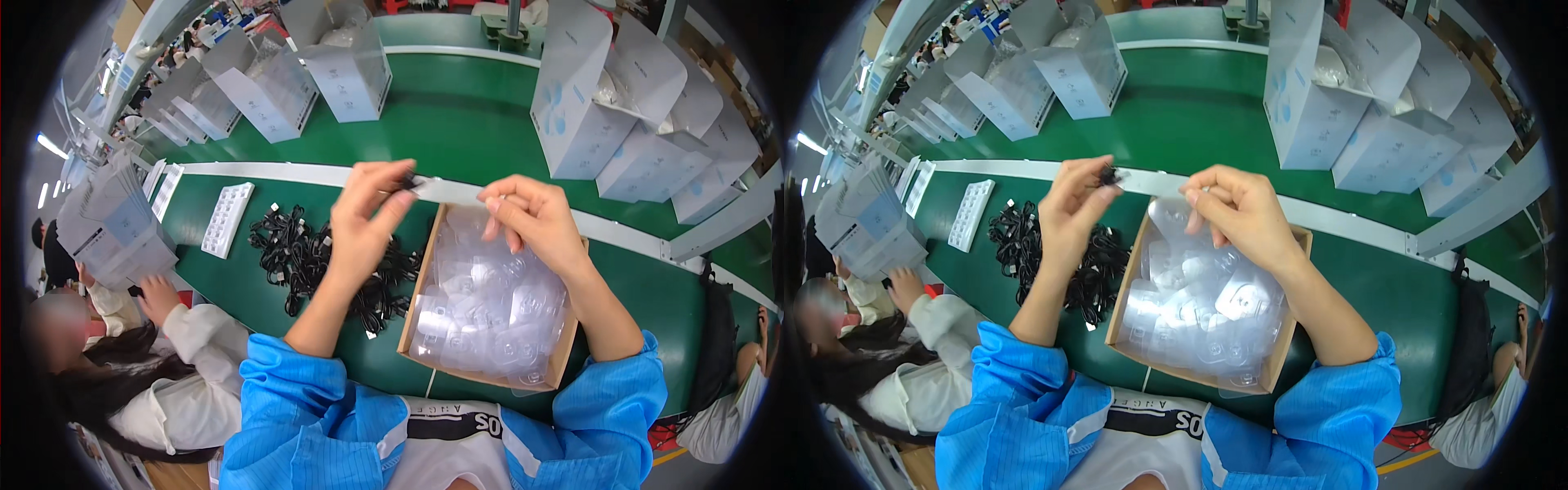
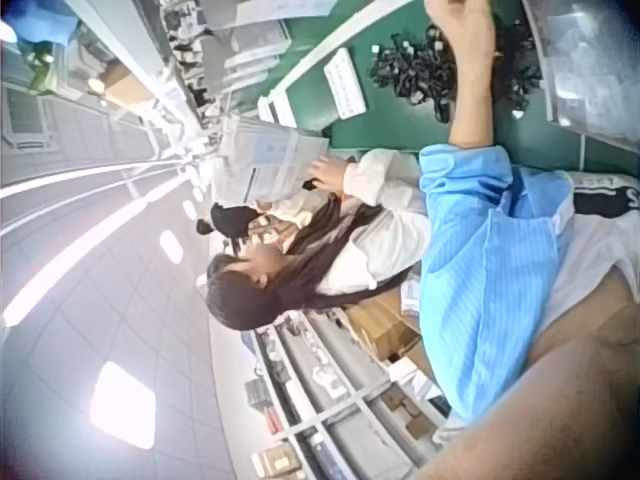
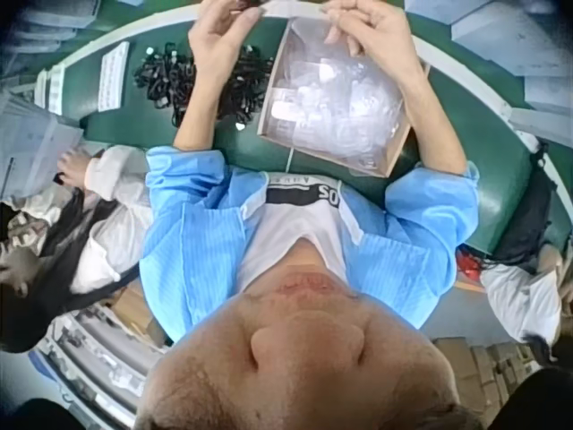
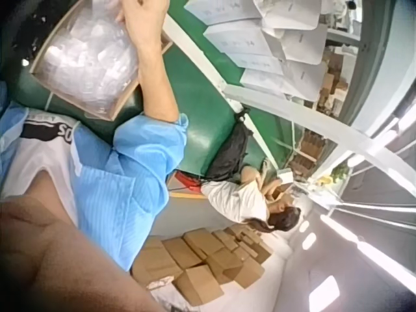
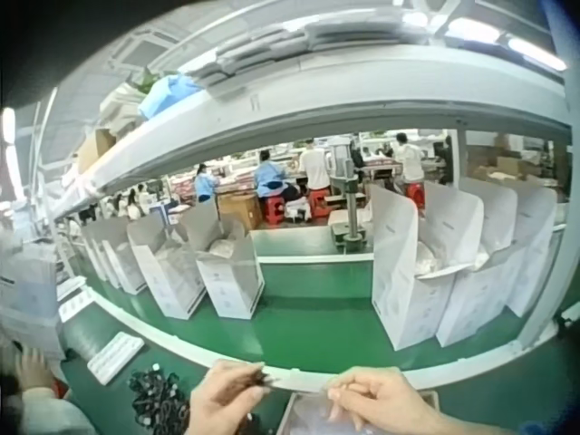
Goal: Packaging black power cables and small electronic accessories into white cardboard boxes on a factory assembly line.
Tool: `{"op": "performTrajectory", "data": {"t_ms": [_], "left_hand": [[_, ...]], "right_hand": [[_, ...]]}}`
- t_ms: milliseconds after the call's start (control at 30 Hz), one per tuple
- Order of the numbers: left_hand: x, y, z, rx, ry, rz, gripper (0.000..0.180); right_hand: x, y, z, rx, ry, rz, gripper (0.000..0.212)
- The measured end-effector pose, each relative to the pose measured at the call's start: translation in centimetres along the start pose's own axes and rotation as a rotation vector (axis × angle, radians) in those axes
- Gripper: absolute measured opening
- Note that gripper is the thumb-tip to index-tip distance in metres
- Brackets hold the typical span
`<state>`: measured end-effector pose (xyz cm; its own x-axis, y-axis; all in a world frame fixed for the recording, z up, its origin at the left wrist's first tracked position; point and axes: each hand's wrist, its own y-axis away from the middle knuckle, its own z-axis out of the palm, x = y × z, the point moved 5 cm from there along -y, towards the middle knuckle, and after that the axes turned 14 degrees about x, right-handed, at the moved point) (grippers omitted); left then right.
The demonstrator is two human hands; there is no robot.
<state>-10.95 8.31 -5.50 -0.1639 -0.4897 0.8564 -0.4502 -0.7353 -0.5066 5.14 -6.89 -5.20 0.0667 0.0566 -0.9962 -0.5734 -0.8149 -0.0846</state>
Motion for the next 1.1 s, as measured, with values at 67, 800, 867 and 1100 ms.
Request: {"op": "performTrajectory", "data": {"t_ms": [67,800,867,1100], "left_hand": [[4.7,1.0,1.7,-0.119,-0.116,0.437,0.036],[4.3,-8.7,-5.2,-0.102,-0.261,0.483,0.035],[2.0,-15.6,-9.5,0.185,-0.376,0.456,0.037],[-3.0,-28.5,-22.6,0.493,-0.917,0.497,0.036]], "right_hand": [[0.0,0.0,0.2,-0.05,-0.036,0.039,0.016],[-0.5,-0.3,4.2,-0.381,-0.082,0.233,0.024],[-0.5,-0.3,4.4,-0.38,-0.074,0.228,0.024],[-0.4,0.4,5.4,-0.426,-0.06,0.236,0.024]]}}
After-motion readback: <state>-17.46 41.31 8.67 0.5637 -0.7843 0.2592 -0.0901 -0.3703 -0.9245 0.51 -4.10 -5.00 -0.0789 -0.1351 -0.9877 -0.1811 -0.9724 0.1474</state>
